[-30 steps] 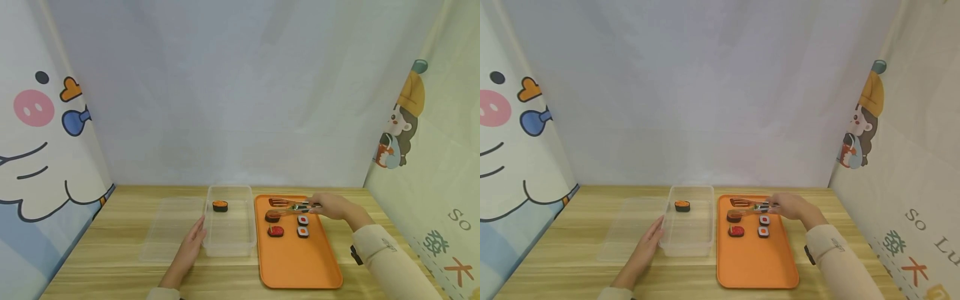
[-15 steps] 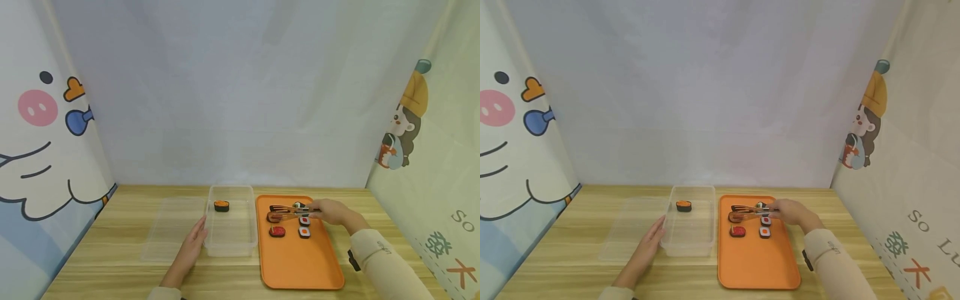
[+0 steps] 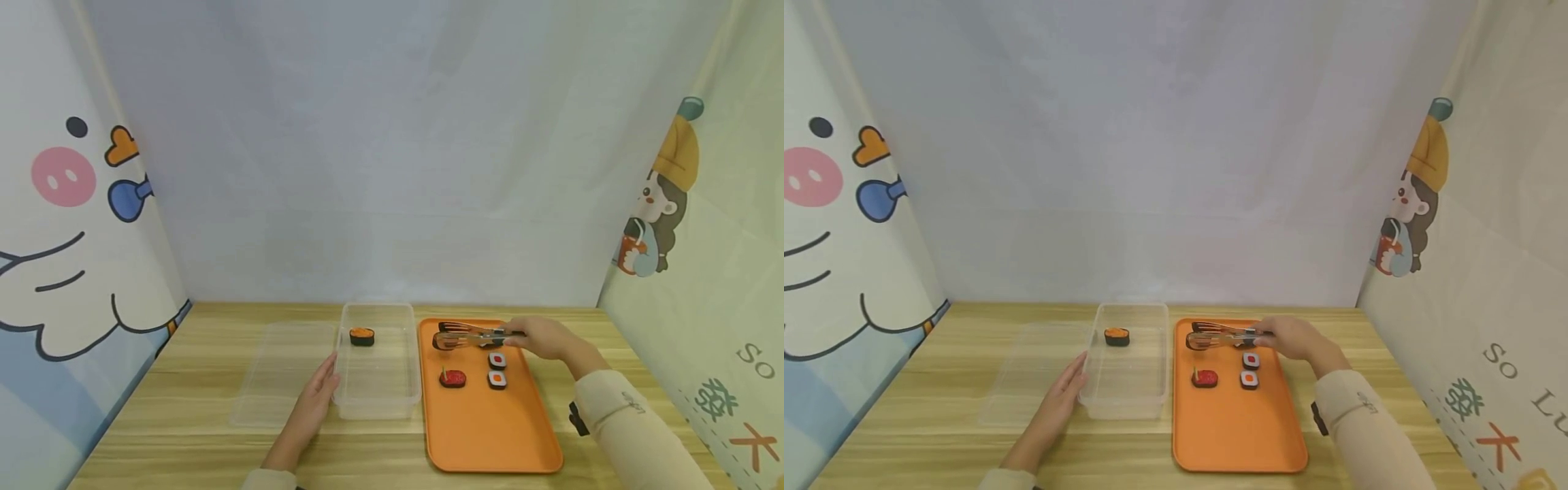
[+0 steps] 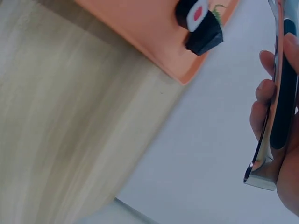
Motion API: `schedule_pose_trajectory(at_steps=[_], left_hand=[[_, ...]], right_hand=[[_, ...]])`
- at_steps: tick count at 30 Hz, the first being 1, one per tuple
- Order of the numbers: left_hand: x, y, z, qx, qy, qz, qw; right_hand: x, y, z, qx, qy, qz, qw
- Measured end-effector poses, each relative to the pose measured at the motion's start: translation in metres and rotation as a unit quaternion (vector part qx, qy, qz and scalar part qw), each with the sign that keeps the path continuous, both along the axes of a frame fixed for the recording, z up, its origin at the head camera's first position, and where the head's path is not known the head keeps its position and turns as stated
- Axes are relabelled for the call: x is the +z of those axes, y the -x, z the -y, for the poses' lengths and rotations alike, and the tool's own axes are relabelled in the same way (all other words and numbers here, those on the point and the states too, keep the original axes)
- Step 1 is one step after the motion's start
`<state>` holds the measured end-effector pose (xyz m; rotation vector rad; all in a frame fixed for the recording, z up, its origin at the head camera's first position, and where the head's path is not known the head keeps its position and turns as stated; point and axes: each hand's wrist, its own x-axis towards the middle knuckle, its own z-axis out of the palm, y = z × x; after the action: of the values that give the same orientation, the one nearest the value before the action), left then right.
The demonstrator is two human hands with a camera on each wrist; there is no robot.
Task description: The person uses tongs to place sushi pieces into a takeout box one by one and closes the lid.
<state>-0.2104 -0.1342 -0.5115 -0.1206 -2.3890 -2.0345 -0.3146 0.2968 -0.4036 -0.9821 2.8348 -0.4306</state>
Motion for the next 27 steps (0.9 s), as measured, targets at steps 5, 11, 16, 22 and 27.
schedule_pose_trajectory(at_steps=[5, 11, 16, 22, 27], left_hand=[[0.0, 0.0, 0.0, 0.001, -0.002, 0.0, 1.0], [0.001, 0.0, -0.001, 0.004, 0.001, 0.003, 1.0], [0.0, 0.0, 0.0, -0.002, -0.004, -0.001, 1.0], [0.001, -0.001, 0.0, -0.004, -0.005, -0.002, 1.0], [0.0, 0.0, 0.001, 0.0, 0.0, -0.003, 1.0]], right_hand=[[0.012, -0.001, 0.007, 0.008, 0.001, -0.019, 1.0], [0.024, 0.0, 0.024, -0.017, 0.014, 0.024, 0.999], [0.028, 0.003, 0.045, -0.016, 0.016, 0.042, 0.999], [0.028, 0.004, 0.075, 0.01, 0.009, 0.036, 0.999], [0.02, 0.006, 0.101, 0.018, 0.014, 0.042, 0.999]])
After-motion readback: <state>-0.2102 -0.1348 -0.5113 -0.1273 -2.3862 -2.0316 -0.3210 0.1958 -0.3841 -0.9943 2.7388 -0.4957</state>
